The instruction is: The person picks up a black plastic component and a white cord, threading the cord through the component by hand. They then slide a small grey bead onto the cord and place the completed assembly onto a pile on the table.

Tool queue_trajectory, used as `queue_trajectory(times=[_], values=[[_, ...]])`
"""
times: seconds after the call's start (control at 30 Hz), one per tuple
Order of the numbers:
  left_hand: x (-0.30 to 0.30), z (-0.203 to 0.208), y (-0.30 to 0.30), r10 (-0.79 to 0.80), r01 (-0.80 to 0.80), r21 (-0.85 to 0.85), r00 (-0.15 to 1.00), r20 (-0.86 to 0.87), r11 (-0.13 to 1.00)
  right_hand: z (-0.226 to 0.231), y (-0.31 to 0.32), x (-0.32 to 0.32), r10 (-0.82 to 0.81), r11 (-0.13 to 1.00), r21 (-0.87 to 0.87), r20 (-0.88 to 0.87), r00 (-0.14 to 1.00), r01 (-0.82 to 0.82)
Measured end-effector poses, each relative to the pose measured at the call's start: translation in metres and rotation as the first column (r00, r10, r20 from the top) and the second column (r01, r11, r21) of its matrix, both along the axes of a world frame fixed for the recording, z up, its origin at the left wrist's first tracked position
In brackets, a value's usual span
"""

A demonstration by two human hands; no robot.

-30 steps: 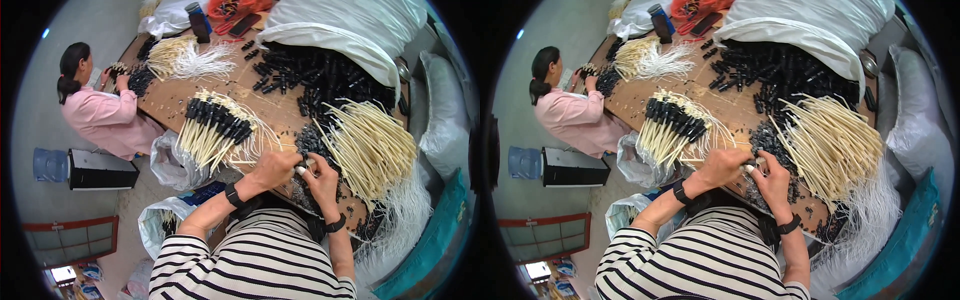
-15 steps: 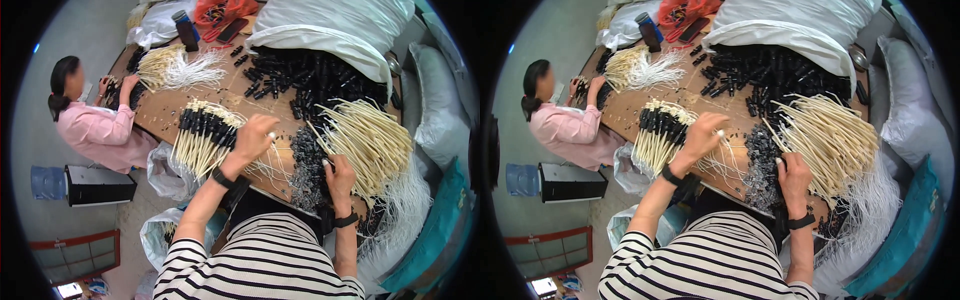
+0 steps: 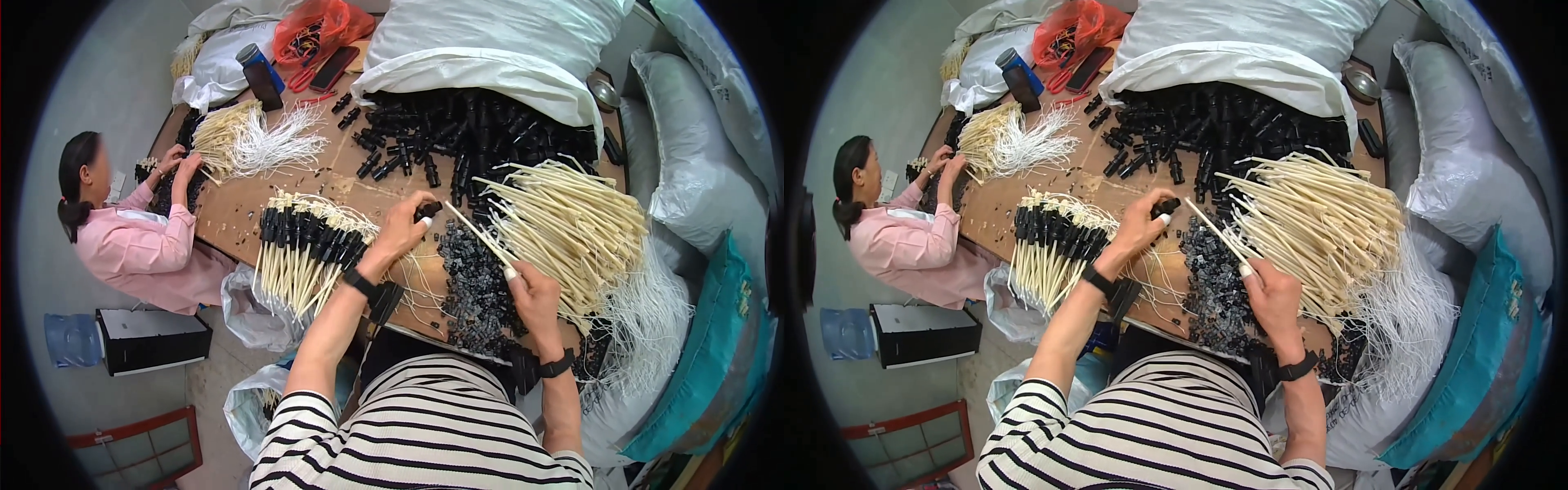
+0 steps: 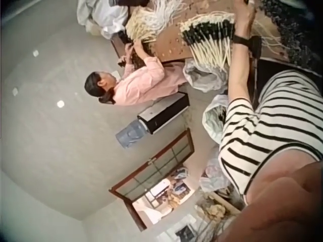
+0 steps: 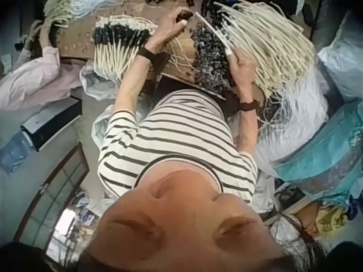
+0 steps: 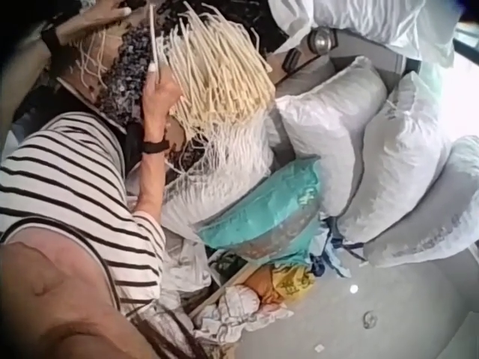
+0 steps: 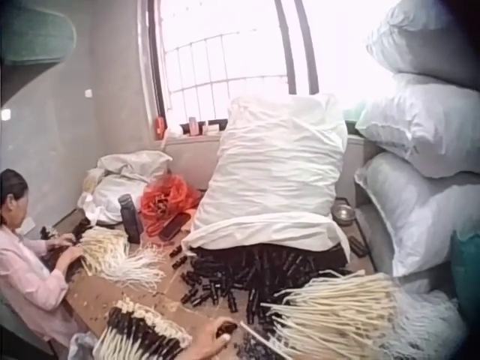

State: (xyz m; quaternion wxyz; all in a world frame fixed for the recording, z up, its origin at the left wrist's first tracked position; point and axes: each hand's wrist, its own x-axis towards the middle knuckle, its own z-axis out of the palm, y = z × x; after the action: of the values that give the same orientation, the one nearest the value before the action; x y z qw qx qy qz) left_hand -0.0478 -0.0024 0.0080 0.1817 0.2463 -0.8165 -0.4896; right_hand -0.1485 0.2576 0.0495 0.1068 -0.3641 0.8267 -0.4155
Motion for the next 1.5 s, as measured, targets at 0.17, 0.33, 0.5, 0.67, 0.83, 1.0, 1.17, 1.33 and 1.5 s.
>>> queue_trajectory(times=[0.17,0.33,0.5,0.67,0.83,1.0,1.17,1.33,1.5], values=[[0.034,0.007,0.003,-0.060,0.052,0.170,0.997,0.045,0.984,-0.003,0.014,0.007,0.040,0.975,-0.222,0.271,0.962,0.022],[0.046,0.000,0.001,-0.134,0.137,0.113,0.990,-0.035,0.984,0.010,0.020,0.013,0.133,0.990,-0.053,0.076,0.988,-0.130],[0.053,0.014,-0.007,-0.272,0.351,-0.485,0.935,0.227,0.801,0.006,0.027,0.002,0.300,0.949,-0.028,-0.231,0.925,-0.315],[0.062,-0.004,-0.011,-0.238,0.223,-0.388,0.971,0.009,0.895,0.008,0.024,0.003,0.294,0.948,-0.050,-0.225,0.929,-0.313],[0.056,0.016,0.000,-0.337,0.411,-0.590,0.911,0.237,0.695,0.013,0.014,0.006,0.184,0.977,-0.025,-0.394,0.900,-0.211],[0.056,0.022,0.008,-0.300,0.286,-0.477,0.953,0.050,0.831,0.006,0.015,0.015,0.205,0.974,-0.055,-0.191,0.960,-0.219],[0.055,0.013,0.014,-0.168,0.146,-0.304,0.985,-0.049,0.942,0.007,0.018,0.017,0.160,0.978,-0.119,-0.099,0.982,-0.171],[0.061,0.006,0.008,-0.325,0.296,-0.238,0.942,-0.090,0.925,0.003,0.026,0.015,0.167,0.979,-0.099,-0.130,0.977,-0.180],[0.055,0.024,0.028,-0.371,0.367,-0.567,0.922,0.114,0.737,0.004,0.016,0.022,0.215,0.975,-0.001,-0.257,0.942,-0.223]])
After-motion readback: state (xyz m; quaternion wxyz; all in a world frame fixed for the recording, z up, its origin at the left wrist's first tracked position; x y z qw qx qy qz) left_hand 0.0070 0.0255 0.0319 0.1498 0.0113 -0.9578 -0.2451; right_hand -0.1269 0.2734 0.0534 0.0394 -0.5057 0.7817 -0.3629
